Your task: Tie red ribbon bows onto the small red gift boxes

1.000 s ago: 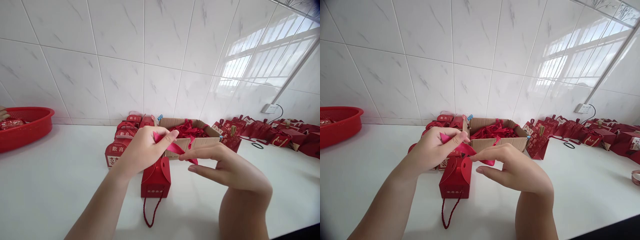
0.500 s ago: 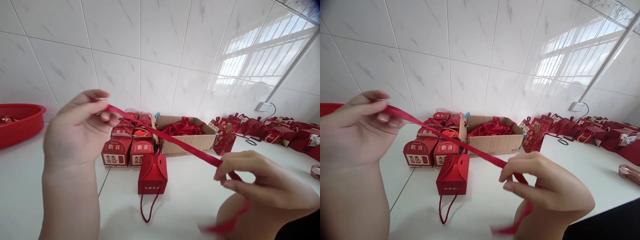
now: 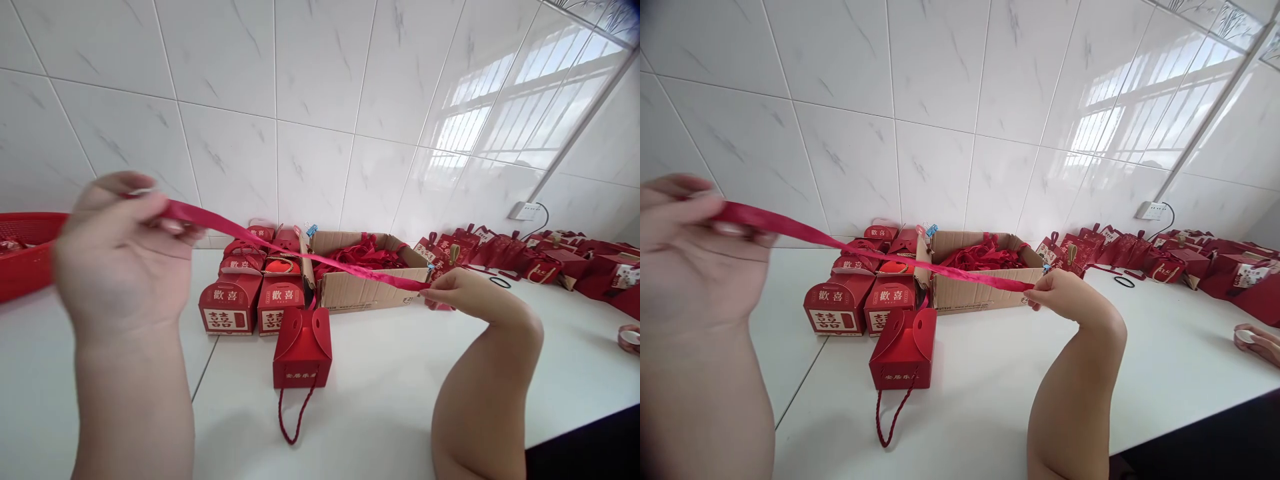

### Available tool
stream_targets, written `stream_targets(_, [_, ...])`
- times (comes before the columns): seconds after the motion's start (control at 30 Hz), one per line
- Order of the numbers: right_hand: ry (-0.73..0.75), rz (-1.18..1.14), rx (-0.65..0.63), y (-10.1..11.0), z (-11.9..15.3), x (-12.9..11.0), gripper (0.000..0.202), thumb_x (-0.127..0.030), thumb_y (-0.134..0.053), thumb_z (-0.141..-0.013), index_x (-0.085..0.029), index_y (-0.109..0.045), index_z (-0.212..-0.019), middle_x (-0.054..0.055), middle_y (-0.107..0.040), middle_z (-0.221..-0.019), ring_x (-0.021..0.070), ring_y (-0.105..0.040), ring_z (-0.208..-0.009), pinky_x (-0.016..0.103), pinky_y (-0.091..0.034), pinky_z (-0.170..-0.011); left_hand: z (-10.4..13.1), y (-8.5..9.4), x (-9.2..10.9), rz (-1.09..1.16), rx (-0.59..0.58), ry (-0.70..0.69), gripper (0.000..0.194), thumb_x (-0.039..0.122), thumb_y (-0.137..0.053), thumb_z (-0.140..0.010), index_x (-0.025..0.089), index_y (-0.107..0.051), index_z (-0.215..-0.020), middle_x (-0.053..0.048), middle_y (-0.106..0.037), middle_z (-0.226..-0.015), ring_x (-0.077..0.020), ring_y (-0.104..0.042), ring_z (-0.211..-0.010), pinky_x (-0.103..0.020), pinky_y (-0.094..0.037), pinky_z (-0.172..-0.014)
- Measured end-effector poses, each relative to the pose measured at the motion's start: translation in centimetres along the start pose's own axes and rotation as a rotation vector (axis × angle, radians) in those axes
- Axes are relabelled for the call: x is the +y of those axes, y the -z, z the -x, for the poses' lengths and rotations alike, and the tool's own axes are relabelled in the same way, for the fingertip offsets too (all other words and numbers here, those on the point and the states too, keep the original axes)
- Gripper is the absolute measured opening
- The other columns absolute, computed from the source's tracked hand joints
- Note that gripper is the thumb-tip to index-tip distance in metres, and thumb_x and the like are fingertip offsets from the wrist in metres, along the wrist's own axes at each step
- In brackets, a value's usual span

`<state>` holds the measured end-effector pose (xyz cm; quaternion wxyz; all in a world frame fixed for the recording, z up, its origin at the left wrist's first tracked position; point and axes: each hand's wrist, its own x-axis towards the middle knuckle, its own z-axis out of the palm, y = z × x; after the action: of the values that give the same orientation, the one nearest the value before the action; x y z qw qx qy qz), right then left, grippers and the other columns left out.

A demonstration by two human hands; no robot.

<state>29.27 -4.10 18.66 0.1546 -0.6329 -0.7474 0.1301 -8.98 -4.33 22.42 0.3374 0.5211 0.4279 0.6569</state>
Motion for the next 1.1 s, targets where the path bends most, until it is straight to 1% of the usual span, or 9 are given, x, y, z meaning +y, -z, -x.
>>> stream_targets(0.07, [-0.021,0.022,0.099,-0.1,0.1,-0.3,0.036,-0.054,-0.056,-0.08,-0.022,-0.07,-0.069,0.005,-0.068,-0.07,0.0181,-0.062,-0.056,0.029,-0.047,-0.046,0.8,-2.2,-0.1,0.018,-0.064,-0.087,0.022,0.038,-0.052,-0.079,0.038,-0.054,-0.1,0.007,-0.056,-0.059,-0.0155,-0.06,-0.068,-0.03,-0.044,-0.053])
stream_targets(0.2, [0.104,-0.153,0.375,-0.5,0.4,-3.3,0.045,-0.053,-0.061,-0.078,-0.026,-0.062,-0.115,0.008,-0.062,-0.121,0.0286,-0.058,-0.109,0.039,-0.054,-0.079,1.9,-6.0,-1.4,-0.005,-0.331,-0.084,0.026,0.025,-0.063,-0.077,0.024,-0.053,-0.101,0.005,-0.057,-0.067,-0.0104,-0.057,-0.062,-0.025,-0.047,-0.057])
stream_targets(0.27, [0.286,-0.384,0.275,-1.2,-0.2,-5.5,0.046,-0.049,-0.057,-0.084,-0.027,-0.056,-0.124,0.008,-0.057,-0.128,0.0262,-0.053,-0.12,0.041,-0.05,-0.092,2.3,-7.0,-1.9,-0.108,-0.5,-0.054,0.027,0.029,-0.061,-0.081,0.023,-0.05,-0.105,0.005,-0.057,-0.068,-0.0098,-0.056,-0.058,-0.024,-0.046,-0.054])
stream_targets(0.37, [0.567,-0.713,-0.063,-2.6,-1.9,-8.0,0.039,-0.046,-0.054,-0.088,-0.023,-0.058,-0.12,0.008,-0.062,-0.12,0.0211,-0.056,-0.115,0.038,-0.047,-0.095,3.0,-7.5,-2.1,-0.222,-0.635,-0.062,0.027,0.033,-0.057,-0.085,0.024,-0.048,-0.109,0.004,-0.056,-0.068,-0.0108,-0.057,-0.058,-0.023,-0.045,-0.052])
stream_targets(0.47, [0.596,-0.879,-0.314,-3.8,-3.5,-8.8,0.026,-0.042,-0.057,-0.087,-0.017,-0.065,-0.091,0.004,-0.066,-0.083,0.0144,-0.063,-0.082,0.03,-0.052,-0.075,3.2,-7.0,-1.8,-0.308,-0.663,-0.063,0.028,0.036,-0.056,-0.086,0.025,-0.048,-0.11,0.004,-0.055,-0.067,-0.0096,-0.052,-0.052,-0.021,-0.04,-0.046])
stream_targets(0.57, [0.518,-0.91,-0.447,-4.1,-4.2,-8.5,0.027,-0.038,-0.062,-0.084,-0.015,-0.059,-0.069,-0.003,-0.053,-0.056,0.0075,-0.051,-0.053,0.022,-0.044,-0.052,3.0,-6.4,-1.5,-0.405,-0.674,-0.033,0.028,0.038,-0.056,-0.085,0.026,-0.049,-0.11,0.005,-0.057,-0.066,-0.007,-0.045,-0.045,-0.02,-0.036,-0.043])
stream_targets(0.7, [0.483,-0.851,-0.471,-3.8,-4.0,-8.4,0.022,-0.034,-0.064,-0.083,-0.015,-0.06,-0.072,-0.003,-0.054,-0.062,0.0068,-0.051,-0.059,0.021,-0.044,-0.059,2.7,-6.2,-1.7,-0.496,-0.694,-0.005,0.029,0.037,-0.058,-0.083,0.027,-0.052,-0.109,0.004,-0.063,-0.071,-0.0061,-0.044,-0.042,-0.02,-0.035,-0.041])
stream_targets(0.87, [0.436,-0.917,-0.494,-4.2,-4.1,-9.0,0.023,-0.035,-0.066,-0.081,-0.017,-0.062,-0.093,0.002,-0.063,-0.09,0.0119,-0.059,-0.083,0.027,-0.049,-0.076,3.0,-7.0,-2.0,-0.443,-0.65,-0.027,0.043,0.034,-0.057,-0.084,0.027,-0.044,-0.124,0.002,-0.066,-0.073,-0.0106,-0.057,-0.053,-0.022,-0.042,-0.049])
stream_targets(1.1, [0.493,-0.955,-0.486,-4.4,-4.4,-9.1,0.019,-0.032,-0.062,-0.084,-0.014,-0.062,-0.078,0.0,-0.059,-0.074,0.0093,-0.054,-0.07,0.025,-0.044,-0.068,3.5,-7.1,-1.4,-0.42,-0.578,-0.039,0.049,0.035,-0.06,-0.083,0.029,-0.041,-0.128,0.004,-0.063,-0.069,-0.0095,-0.055,-0.051,-0.023,-0.046,-0.055])
